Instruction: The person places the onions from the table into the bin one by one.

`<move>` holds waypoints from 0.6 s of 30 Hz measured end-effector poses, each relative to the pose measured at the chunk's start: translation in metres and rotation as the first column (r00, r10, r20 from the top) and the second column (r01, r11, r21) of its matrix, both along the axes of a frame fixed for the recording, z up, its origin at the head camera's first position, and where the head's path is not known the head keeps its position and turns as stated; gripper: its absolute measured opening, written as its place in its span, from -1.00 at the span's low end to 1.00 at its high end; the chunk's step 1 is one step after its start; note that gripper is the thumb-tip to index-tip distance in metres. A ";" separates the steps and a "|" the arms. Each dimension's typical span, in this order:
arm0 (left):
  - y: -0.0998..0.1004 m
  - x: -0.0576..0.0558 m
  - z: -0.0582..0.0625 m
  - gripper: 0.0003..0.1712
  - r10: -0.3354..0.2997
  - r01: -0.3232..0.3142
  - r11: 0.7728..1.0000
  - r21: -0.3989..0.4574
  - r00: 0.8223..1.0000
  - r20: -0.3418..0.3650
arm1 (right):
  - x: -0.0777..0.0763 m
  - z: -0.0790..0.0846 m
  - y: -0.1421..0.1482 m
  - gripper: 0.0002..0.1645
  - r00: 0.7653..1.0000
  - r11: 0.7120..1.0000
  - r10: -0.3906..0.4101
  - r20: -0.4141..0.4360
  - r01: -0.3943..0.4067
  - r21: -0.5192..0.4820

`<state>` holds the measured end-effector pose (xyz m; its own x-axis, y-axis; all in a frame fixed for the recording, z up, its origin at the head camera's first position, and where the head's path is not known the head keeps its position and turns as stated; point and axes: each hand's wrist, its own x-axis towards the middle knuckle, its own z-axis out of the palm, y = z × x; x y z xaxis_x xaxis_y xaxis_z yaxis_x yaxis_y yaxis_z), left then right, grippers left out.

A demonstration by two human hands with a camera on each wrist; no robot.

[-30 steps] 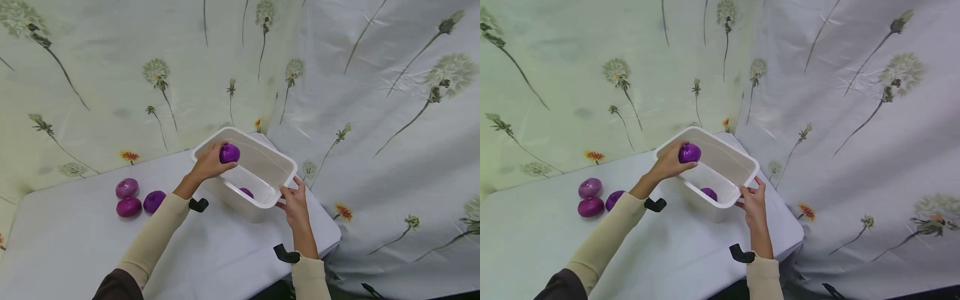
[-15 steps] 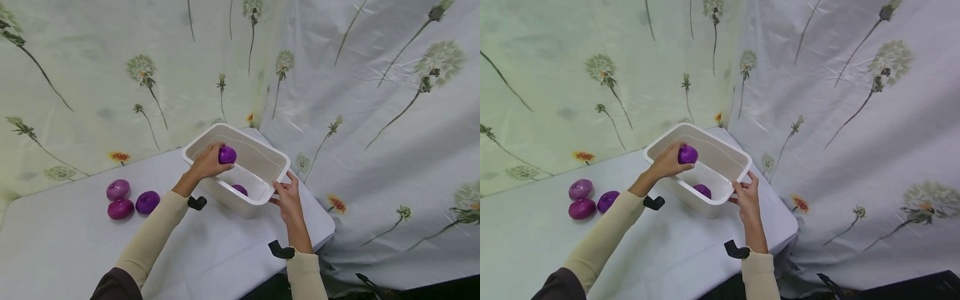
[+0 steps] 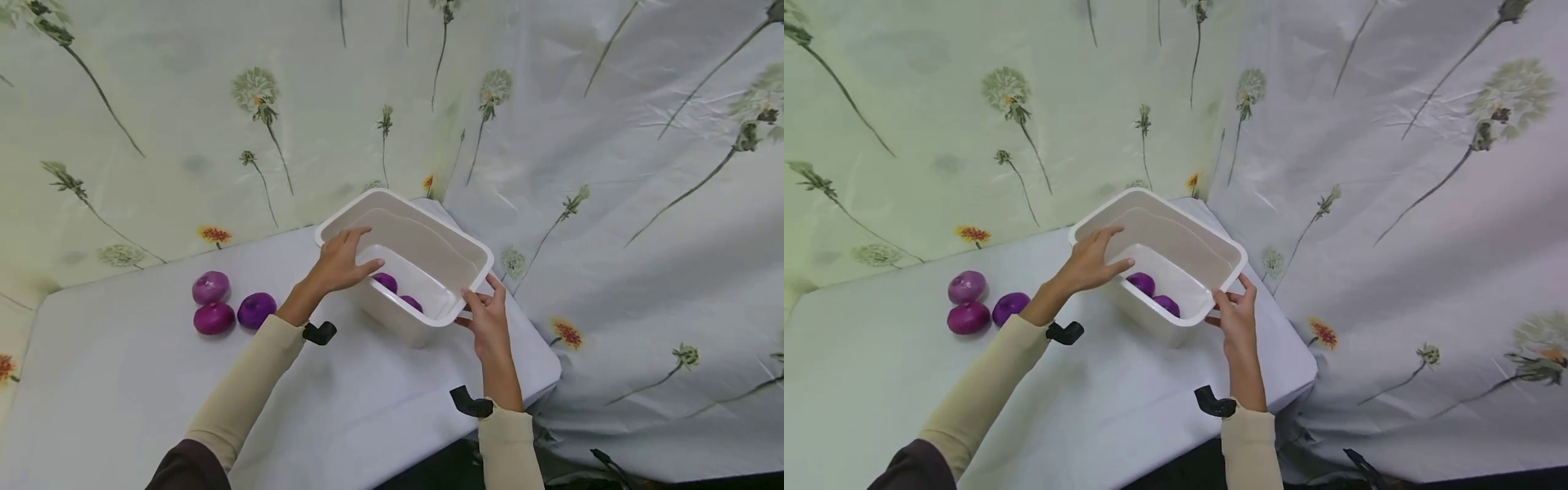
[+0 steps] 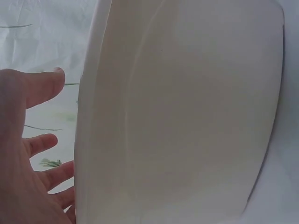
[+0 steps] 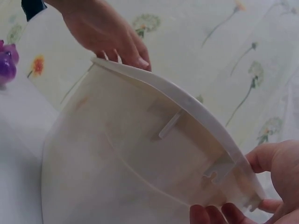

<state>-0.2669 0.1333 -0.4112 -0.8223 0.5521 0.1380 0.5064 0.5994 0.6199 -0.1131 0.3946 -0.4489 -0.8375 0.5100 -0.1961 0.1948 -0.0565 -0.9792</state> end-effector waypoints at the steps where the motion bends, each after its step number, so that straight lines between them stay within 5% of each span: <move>1: -0.006 0.000 -0.001 -0.14 0.009 -0.009 1.000 0.006 1.000 -0.011 | -0.002 0.000 -0.002 -0.12 1.000 1.000 0.002 0.002 -0.002 -0.008; 10: -0.010 0.019 -0.001 -0.18 0.011 -0.009 0.997 0.081 1.000 -0.018 | 0.010 0.014 0.023 -0.12 0.997 0.996 -0.079 -0.005 0.078 -0.048; 18: -0.029 0.030 -0.019 -0.16 0.065 -0.065 0.997 0.046 0.998 -0.005 | 0.024 0.019 0.038 -0.15 0.989 0.987 -0.147 0.013 0.148 -0.071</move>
